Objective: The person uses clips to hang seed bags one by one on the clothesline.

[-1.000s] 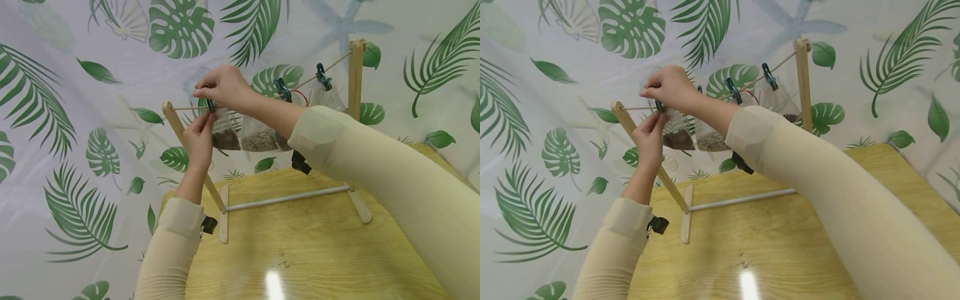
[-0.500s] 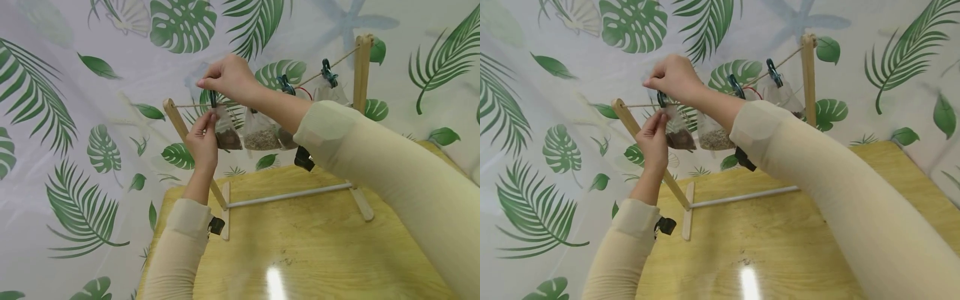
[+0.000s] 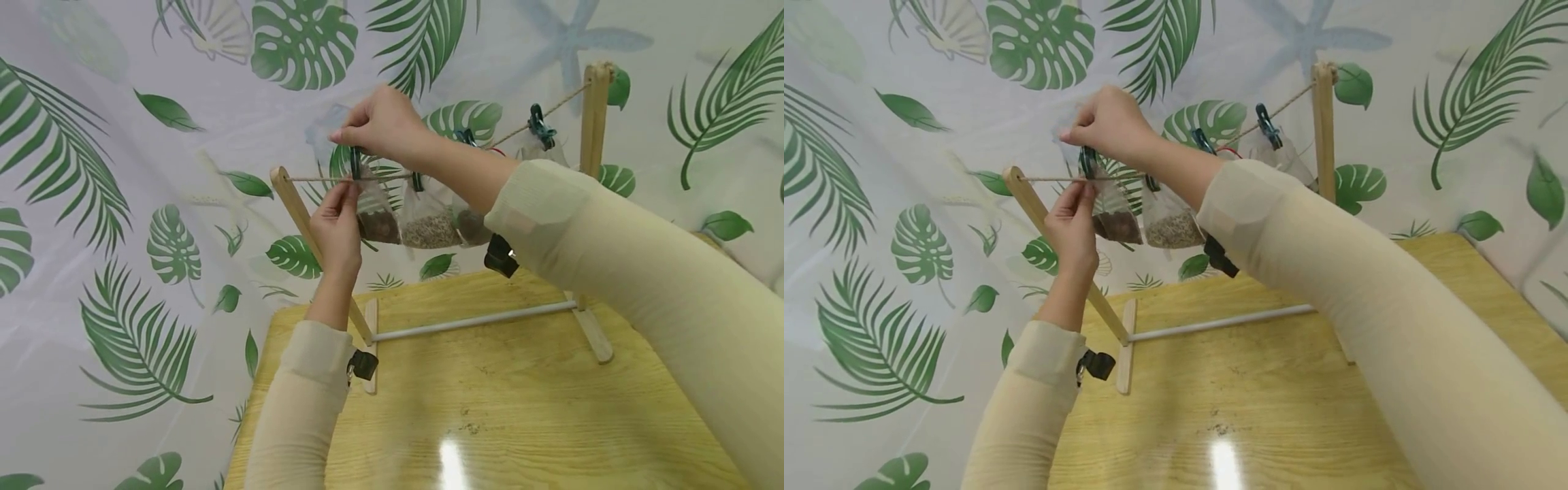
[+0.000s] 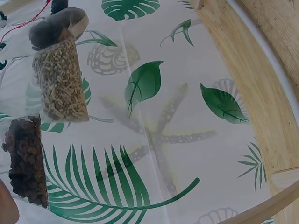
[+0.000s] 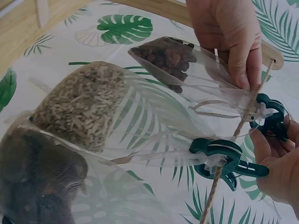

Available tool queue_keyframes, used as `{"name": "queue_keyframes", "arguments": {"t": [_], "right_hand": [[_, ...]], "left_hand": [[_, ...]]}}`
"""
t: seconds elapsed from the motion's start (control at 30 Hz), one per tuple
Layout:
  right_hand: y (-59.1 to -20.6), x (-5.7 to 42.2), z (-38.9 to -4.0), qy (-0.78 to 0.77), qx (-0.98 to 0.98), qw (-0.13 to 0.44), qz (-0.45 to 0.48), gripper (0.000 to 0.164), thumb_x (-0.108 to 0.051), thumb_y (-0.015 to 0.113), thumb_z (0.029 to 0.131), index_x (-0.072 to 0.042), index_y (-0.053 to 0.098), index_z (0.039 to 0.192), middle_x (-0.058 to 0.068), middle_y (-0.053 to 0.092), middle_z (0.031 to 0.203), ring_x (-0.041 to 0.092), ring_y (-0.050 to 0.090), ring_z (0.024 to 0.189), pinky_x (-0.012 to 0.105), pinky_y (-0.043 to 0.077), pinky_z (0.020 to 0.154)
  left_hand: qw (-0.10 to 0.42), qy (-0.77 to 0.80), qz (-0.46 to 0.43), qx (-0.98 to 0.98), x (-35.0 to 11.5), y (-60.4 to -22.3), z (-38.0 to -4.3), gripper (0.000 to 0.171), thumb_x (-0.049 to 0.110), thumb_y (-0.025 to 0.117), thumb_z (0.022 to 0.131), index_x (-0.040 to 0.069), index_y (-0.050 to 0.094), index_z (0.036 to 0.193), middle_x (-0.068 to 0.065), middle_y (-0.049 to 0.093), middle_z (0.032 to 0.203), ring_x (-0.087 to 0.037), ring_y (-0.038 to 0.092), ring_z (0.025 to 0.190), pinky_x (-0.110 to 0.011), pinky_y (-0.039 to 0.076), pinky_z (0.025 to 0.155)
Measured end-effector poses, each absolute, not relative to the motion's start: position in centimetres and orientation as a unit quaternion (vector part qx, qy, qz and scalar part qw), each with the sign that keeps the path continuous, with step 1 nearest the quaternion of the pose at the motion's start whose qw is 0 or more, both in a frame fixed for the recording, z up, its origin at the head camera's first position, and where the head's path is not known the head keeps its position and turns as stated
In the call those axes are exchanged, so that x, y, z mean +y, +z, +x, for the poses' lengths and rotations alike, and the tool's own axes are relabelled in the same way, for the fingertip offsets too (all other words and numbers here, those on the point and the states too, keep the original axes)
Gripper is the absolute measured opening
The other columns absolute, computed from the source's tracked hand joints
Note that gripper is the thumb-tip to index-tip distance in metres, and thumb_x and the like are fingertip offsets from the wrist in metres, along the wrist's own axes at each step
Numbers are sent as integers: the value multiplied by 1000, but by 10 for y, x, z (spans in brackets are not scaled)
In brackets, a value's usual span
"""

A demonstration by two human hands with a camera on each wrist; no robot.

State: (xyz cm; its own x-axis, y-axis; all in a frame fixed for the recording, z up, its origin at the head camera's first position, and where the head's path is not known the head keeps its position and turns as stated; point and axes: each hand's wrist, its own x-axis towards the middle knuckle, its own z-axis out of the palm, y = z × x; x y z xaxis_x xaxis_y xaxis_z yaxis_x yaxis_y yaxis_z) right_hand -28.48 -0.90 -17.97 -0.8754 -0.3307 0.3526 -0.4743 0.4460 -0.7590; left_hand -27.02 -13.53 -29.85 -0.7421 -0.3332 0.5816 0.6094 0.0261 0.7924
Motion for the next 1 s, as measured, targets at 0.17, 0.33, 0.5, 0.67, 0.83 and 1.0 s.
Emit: {"name": "queue_keyframes", "arguments": {"t": [0.17,0.33,0.5,0.67,0.83,1.0], "right_hand": [[-176,-8,-285,479,-847,32,228,26,-30,64,91,-7,73,83,-7,47,47,10,41,51,22,38,58],[-174,-6,-283,498,-839,13,218,25,-28,65,90,-4,73,90,0,64,74,13,61,72,20,51,71],[-173,-4,-283,544,-815,-7,199,26,-24,67,89,0,70,98,6,61,114,15,61,104,22,53,80],[-176,-3,-287,563,-805,-10,185,26,-23,68,88,2,70,92,6,64,97,15,66,91,23,54,78],[-181,-4,-288,477,-845,25,240,30,-28,66,90,-3,66,74,-2,53,56,10,55,55,20,47,63],[-187,-5,-289,419,-860,55,286,38,-27,64,91,-4,57,62,-4,40,48,10,36,47,25,33,55]], "left_hand": [[346,-698,-125,-614,-137,-298,-272,14,-1,61,89,-14,67,92,-7,71,97,-14,63,103,-31,50,91],[343,-702,-134,-610,-138,-299,-268,15,0,61,90,-14,67,93,1,71,91,-10,64,97,-31,50,90],[337,-706,-135,-608,-138,-299,-263,18,2,61,91,-11,67,102,-1,71,91,-7,65,85,-32,51,89],[335,-695,-134,-622,-139,-301,-265,22,5,61,92,-9,67,107,-2,70,95,-7,65,88,-32,51,90],[337,-697,-127,-620,-141,-302,-269,21,6,61,91,-9,67,106,-7,71,96,-7,66,86,-31,51,88],[337,-710,-127,-605,-143,-303,-274,21,3,61,90,-10,67,106,-5,72,94,-7,66,85,-29,52,86]]}}
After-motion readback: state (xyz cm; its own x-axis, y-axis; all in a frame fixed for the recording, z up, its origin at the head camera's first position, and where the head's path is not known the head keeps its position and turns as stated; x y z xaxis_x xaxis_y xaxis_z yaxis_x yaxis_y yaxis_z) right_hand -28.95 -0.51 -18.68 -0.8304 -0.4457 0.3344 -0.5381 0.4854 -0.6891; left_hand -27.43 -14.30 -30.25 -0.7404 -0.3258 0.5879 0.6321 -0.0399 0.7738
